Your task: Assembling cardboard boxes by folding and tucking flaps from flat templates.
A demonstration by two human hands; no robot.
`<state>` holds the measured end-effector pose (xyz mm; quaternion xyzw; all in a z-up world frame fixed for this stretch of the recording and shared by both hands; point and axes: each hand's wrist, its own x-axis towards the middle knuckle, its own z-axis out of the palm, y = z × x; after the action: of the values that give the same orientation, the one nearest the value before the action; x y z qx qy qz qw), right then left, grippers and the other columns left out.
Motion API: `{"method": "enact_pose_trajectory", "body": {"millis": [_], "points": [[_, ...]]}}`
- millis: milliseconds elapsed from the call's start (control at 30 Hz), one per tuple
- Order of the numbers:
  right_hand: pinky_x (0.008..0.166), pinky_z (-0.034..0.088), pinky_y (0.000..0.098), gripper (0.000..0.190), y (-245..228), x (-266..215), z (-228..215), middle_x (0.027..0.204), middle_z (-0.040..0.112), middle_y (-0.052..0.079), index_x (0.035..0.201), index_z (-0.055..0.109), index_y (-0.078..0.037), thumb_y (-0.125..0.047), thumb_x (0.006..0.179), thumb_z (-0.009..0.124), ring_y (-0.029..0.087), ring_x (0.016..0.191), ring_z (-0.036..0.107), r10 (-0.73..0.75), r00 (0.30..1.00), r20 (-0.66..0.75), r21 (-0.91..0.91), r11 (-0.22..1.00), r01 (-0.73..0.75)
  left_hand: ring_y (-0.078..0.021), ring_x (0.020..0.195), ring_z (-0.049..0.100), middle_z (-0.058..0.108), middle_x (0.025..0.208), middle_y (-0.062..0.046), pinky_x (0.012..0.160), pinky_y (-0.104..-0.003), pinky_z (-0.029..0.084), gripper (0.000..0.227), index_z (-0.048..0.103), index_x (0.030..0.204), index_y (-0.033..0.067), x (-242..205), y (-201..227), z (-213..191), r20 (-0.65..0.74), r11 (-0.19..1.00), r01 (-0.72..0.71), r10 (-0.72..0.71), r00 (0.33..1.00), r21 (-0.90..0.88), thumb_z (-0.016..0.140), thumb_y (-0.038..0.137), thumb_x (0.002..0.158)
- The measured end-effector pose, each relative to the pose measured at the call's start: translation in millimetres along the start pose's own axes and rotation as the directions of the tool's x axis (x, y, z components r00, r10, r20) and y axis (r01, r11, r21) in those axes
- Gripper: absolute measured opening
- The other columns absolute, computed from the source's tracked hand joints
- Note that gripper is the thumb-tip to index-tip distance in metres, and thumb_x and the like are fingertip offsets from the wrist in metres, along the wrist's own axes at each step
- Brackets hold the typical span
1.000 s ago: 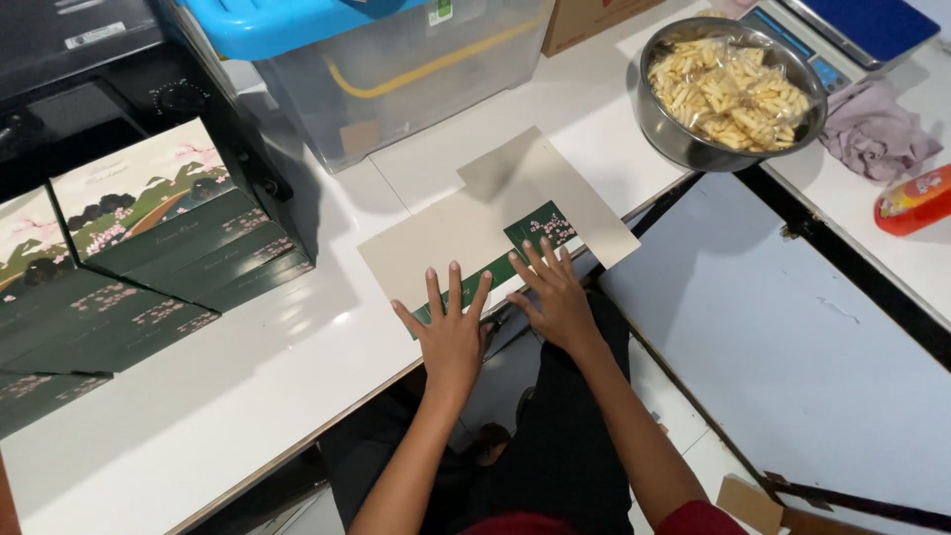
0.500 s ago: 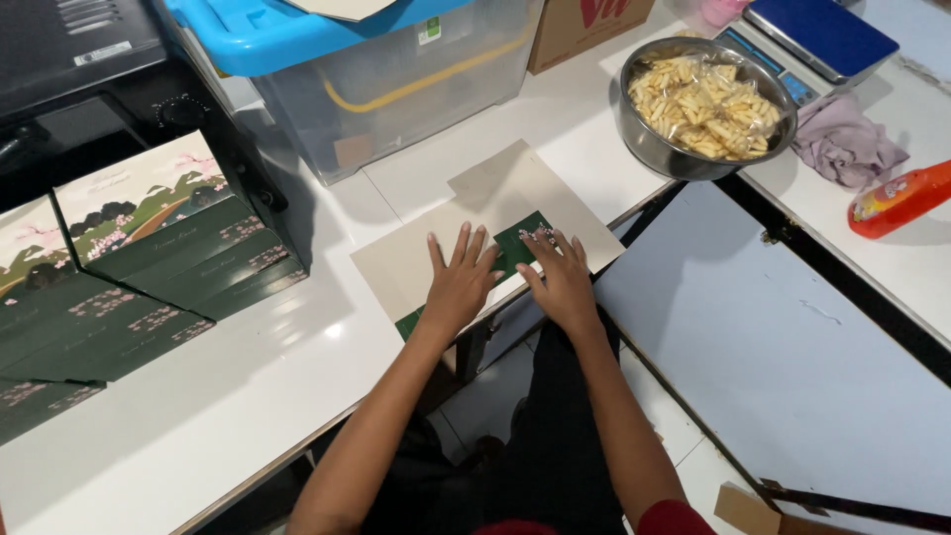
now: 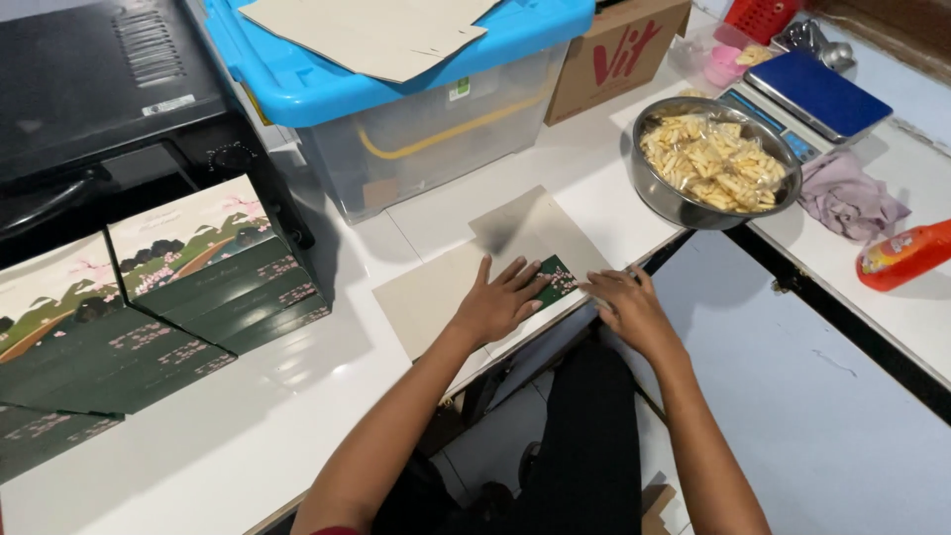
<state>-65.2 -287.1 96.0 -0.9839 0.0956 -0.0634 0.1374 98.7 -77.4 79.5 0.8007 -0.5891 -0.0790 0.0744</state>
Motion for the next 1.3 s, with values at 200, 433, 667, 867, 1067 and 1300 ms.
{"method": "enact_pose_trajectory", "body": {"millis": [200, 433, 667, 867, 1067, 1300], "points": [[0.124, 0.017, 0.048, 0.041, 10.8, 17.9, -1.3, 0.139, 0.065, -0.006, 0.127, 0.07, -0.029, -0.038, 0.088, 0.076, 0.019, 0.137, 0.051, -0.03, 0.947, -0.319, -0.076, 0.997, 0.007, -0.0234, 0.157, 0.022, 0.029, 0.169, -0.001, 0.125, -0.065, 0.004, 0.06, 0.033, 0.16, 0.0302, 1.4, -2.2, 5.7, -0.058, 0.999, 0.004, -0.006, 0.998, -0.041, 0.012, 0.054, 0.11], [0.122, 0.011, 0.0628, 0.079, -13.3, 51.0, 46.0, 0.168, 0.022, 0.021, 0.161, 0.037, -0.014, -0.026, 0.092, 0.075, 0.041, 0.153, 0.021, 0.188, 0.835, -0.518, 0.195, 0.976, -0.098, -0.0233, 0.156, 0.027, 0.035, 0.167, -0.001, 0.124, -0.067, 0.009, 0.055, 0.039, 0.158, 0.0303, 3.9, -5.5, 15.9, -0.125, 0.999, -0.011, 0.007, 0.992, -0.037, 0.02, 0.052, 0.111], [0.125, -0.009, 0.057, 0.069, -21.1, 53.8, 59.9, 0.17, 0.02, 0.016, 0.163, 0.027, -0.012, -0.054, 0.11, 0.036, 0.031, 0.158, 0.014, 0.289, 0.955, -0.074, 0.131, 0.952, -0.278, -0.0226, 0.157, 0.027, 0.035, 0.168, 0.001, 0.125, -0.066, 0.009, 0.053, 0.041, 0.157, 0.0327, 3.6, -8.1, 18.1, -0.115, 1.0, -0.02, 0.018, 0.993, -0.016, 0.022, 0.05, 0.111], [0.122, -0.018, 0.0614, 0.082, -10.0, 65.5, 49.6, 0.172, 0.013, 0.013, 0.165, 0.018, -0.018, -0.072, 0.105, 0.022, 0.027, 0.159, 0.008, 0.323, 0.944, 0.073, -0.087, 0.945, -0.316, -0.0231, 0.154, 0.033, 0.043, 0.163, 0.001, 0.124, -0.067, 0.013, 0.049, 0.047, 0.153, 0.0336, 6.9, -8.3, 21.4, -0.173, 0.996, -0.043, 0.03, 0.984, -0.073, 0.032, 0.049, 0.109], [0.122, -0.016, 0.0632, 0.079, -22.3, 61.6, 40.6, 0.172, 0.01, 0.017, 0.165, 0.016, -0.01, -0.064, 0.108, 0.019, 0.031, 0.16, 0.006, 0.246, 0.963, 0.113, -0.087, 0.968, -0.237, -0.0246, 0.153, 0.032, 0.044, 0.162, 0.001, 0.122, -0.068, 0.012, 0.052, 0.044, 0.155, 0.0329, 5.2, -6.7, 19.0, -0.203, 0.992, 0.099, -0.112, 0.973, -0.074, 0.033, 0.051, 0.108], [0.124, -0.008, 0.0637, 0.08, -35.9, 57.7, 50.5, 0.172, 0.012, 0.017, 0.165, 0.017, -0.008, -0.063, 0.107, 0.03, 0.031, 0.159, 0.009, 0.293, 0.955, 0.05, -0.001, 0.956, -0.293, -0.0238, 0.159, 0.013, 0.023, 0.171, 0.004, 0.124, -0.068, 0.003, 0.061, 0.026, 0.162, 0.0362, -3.1, -7.4, 10.5, -0.03, 0.996, 0.07, -0.069, 0.997, 0.055, 0.014, 0.06, 0.107]]}}
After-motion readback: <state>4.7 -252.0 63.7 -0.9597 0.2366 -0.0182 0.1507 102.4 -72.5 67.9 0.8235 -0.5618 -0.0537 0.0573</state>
